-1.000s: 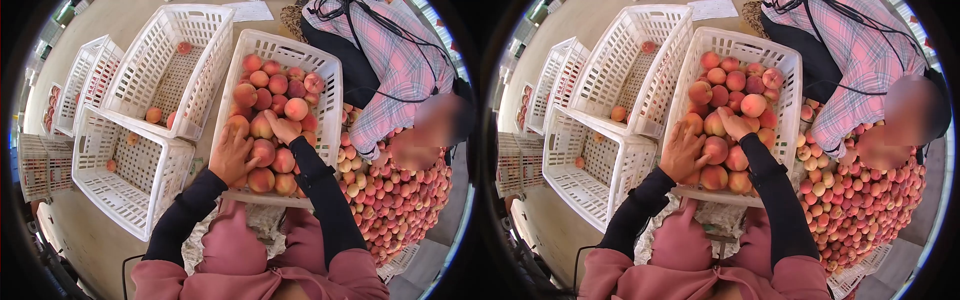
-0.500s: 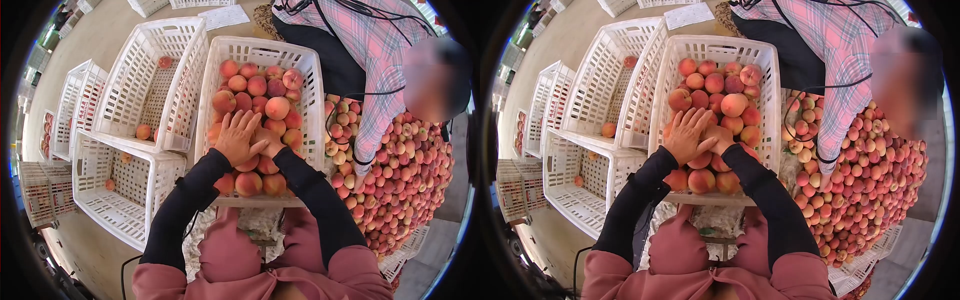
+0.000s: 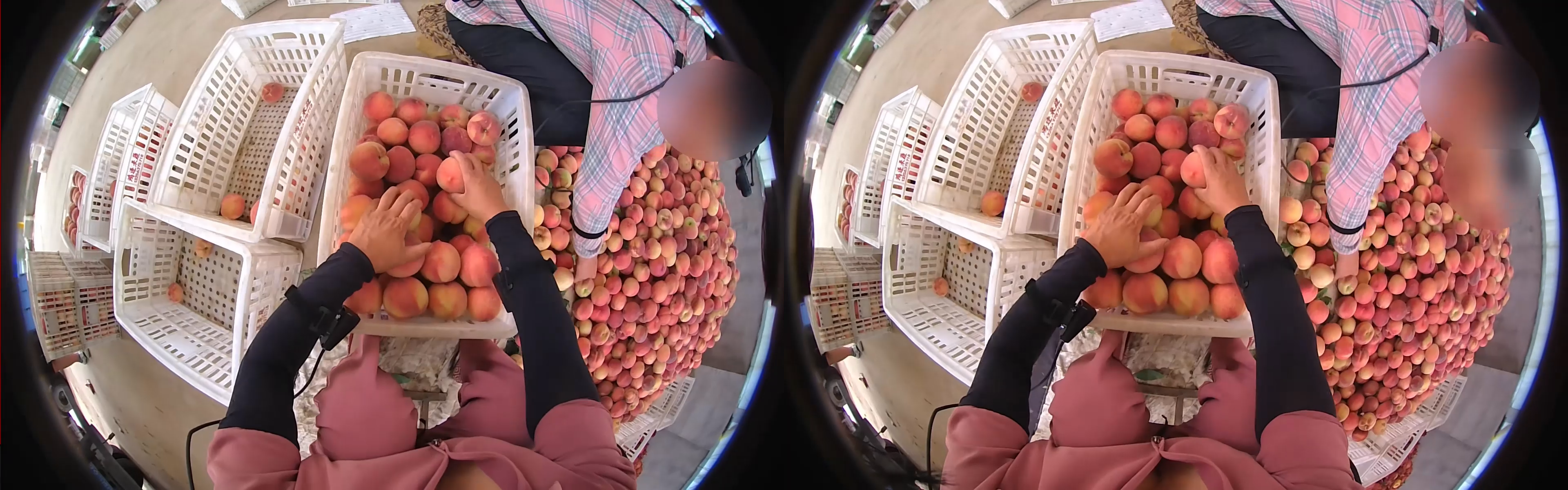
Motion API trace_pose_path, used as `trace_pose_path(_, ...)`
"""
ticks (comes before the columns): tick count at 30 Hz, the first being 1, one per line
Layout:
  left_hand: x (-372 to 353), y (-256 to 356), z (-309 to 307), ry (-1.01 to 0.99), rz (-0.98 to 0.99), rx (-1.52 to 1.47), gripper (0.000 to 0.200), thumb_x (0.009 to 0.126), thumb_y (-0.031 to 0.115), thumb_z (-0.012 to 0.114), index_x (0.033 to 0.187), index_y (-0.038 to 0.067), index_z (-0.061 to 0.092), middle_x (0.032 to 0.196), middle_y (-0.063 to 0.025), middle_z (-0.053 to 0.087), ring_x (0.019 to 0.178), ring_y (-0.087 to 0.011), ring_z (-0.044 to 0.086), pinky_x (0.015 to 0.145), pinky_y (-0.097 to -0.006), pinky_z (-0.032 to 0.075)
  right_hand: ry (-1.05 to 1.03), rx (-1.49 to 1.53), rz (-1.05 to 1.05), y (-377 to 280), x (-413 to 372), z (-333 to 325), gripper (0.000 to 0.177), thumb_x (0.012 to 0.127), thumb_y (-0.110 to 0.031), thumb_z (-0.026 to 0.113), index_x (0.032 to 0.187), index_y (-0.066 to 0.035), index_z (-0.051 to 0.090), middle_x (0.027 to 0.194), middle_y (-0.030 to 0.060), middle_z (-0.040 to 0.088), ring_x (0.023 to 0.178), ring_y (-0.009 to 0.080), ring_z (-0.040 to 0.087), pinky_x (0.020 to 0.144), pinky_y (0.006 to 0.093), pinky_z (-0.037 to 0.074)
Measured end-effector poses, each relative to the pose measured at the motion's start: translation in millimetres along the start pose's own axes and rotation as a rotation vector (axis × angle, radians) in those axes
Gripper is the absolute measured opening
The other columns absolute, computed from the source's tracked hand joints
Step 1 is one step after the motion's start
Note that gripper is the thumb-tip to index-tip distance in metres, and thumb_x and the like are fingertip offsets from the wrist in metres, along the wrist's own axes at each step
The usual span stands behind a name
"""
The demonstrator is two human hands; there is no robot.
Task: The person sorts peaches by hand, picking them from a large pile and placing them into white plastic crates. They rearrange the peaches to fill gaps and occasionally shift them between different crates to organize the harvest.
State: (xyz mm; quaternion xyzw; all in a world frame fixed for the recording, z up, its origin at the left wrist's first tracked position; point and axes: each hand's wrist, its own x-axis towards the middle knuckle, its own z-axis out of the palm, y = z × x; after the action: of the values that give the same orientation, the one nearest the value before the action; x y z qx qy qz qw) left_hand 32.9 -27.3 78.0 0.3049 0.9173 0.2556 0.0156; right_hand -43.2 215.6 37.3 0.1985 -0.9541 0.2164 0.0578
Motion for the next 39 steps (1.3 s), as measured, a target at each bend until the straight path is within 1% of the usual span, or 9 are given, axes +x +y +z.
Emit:
trace_pose_path(4,0,-1,1,0.019,-0.014,-0.025,0.072,0.079,0.042,0.074,0.132,0.000,0.050,0.136,-0.0189,0.048,0.133,-0.0393,0.040,0.108,-0.0474,0.041,-0.213,0.240,0.276,-22,6,-24,0.068,0.076,-0.036,0.078,0.132,-0.008,0.052,0.120,0.0153,0.060,0.110,0.0346,0.059,0.094,0.0411,0.048)
trace_pose_path(6,-2,-2,3,0.017,-0.012,-0.040,0.072,0.079,0.042,0.074,0.132,0.000,0.050,0.135,-0.0185,0.048,0.132,-0.0393,0.040,0.108,-0.0472,0.041,-0.700,0.784,0.702,-28,0,-39,0.071,0.081,-0.051,0.073,0.131,-0.004,0.053,0.112,0.0174,0.064,0.105,0.0362,0.061,0.091,0.0413,0.049)
trace_pose_path(12,-1,-1,5,0.050,0.033,-0.055,0.073,0.078,0.041,0.075,0.134,0.002,0.050,0.134,-0.0175,0.049,0.131,-0.0400,0.040,0.108,-0.0480,0.041,-0.633,0.276,0.544,-48,-37,-22,0.103,0.084,-0.072,0.054,0.145,0.009,0.035,0.136,0.0310,0.054,0.124,0.0405,0.057,0.098,0.0403,0.048)
trace_pose_path(19,16,7,-7,-0.146,0.073,0.123,0.084,0.074,0.047,0.075,0.144,0.010,0.045,0.132,-0.0165,0.051,0.127,-0.0375,0.045,0.108,-0.0507,0.034,-0.583,0.290,0.426,-63,-40,-32,0.095,0.079,-0.064,0.061,0.134,0.011,0.043,0.120,0.0283,0.063,0.108,0.0377,0.065,0.091,0.0390,0.051)
trace_pose_path(22,28,6,4,-0.192,0.155,0.076,0.094,0.071,0.052,0.076,0.149,0.014,0.039,0.135,-0.0162,0.052,0.126,-0.0362,0.047,0.109,-0.0534,0.030,-0.669,0.426,0.304,-71,-31,-43,0.067,0.074,-0.057,0.067,0.112,-0.001,0.064,0.102,0.0205,0.070,0.097,0.0341,0.067,0.085,0.0400,0.052)
trace_pose_path(26,33,26,9,-0.204,0.095,0.128,0.097,0.068,0.056,0.077,0.149,0.016,0.041,0.138,-0.0104,0.052,0.125,-0.0319,0.050,0.112,-0.0572,0.020,-0.529,0.402,0.256,-73,-38,-47,0.052,0.075,-0.050,0.067,0.101,-0.005,0.070,0.099,0.0192,0.071,0.094,0.0335,0.068,0.081,0.0403,0.054)
trace_pose_path(32,33,25,25,-0.181,0.060,0.178,0.082,0.075,0.049,0.074,0.145,0.018,0.045,0.135,-0.0111,0.055,0.125,-0.0299,0.052,0.114,-0.0568,0.021,-0.347,0.341,0.591,-77,-74,-56,0.053,0.077,-0.047,0.067,0.114,-0.009,0.066,0.104,0.0157,0.071,0.094,0.0334,0.068,0.082,0.0411,0.053)
trace_pose_path(36,28,18,27,-0.176,0.027,0.156,0.068,0.084,0.043,0.068,0.143,0.018,0.046,0.138,-0.0106,0.054,0.127,-0.0301,0.051,0.116,-0.0551,0.019,0.329,0.574,0.225,-46,-163,-118,0.041,0.094,-0.029,0.061,0.127,-0.005,0.059,0.109,0.0143,0.066,0.100,0.0241,0.065,0.089,0.0347,0.051)
trace_pose_path(39,32,23,22,-0.190,0.015,0.141,0.067,0.084,0.038,0.069,0.143,0.016,0.047,0.137,-0.0099,0.056,0.126,-0.0290,0.051,0.116,-0.0544,0.020,0.591,0.667,0.702,29,-282,-92,0.039,0.092,-0.023,0.065,0.126,-0.005,0.060,0.108,0.0125,0.068,0.097,0.0216,0.067,0.083,0.0331,0.053)
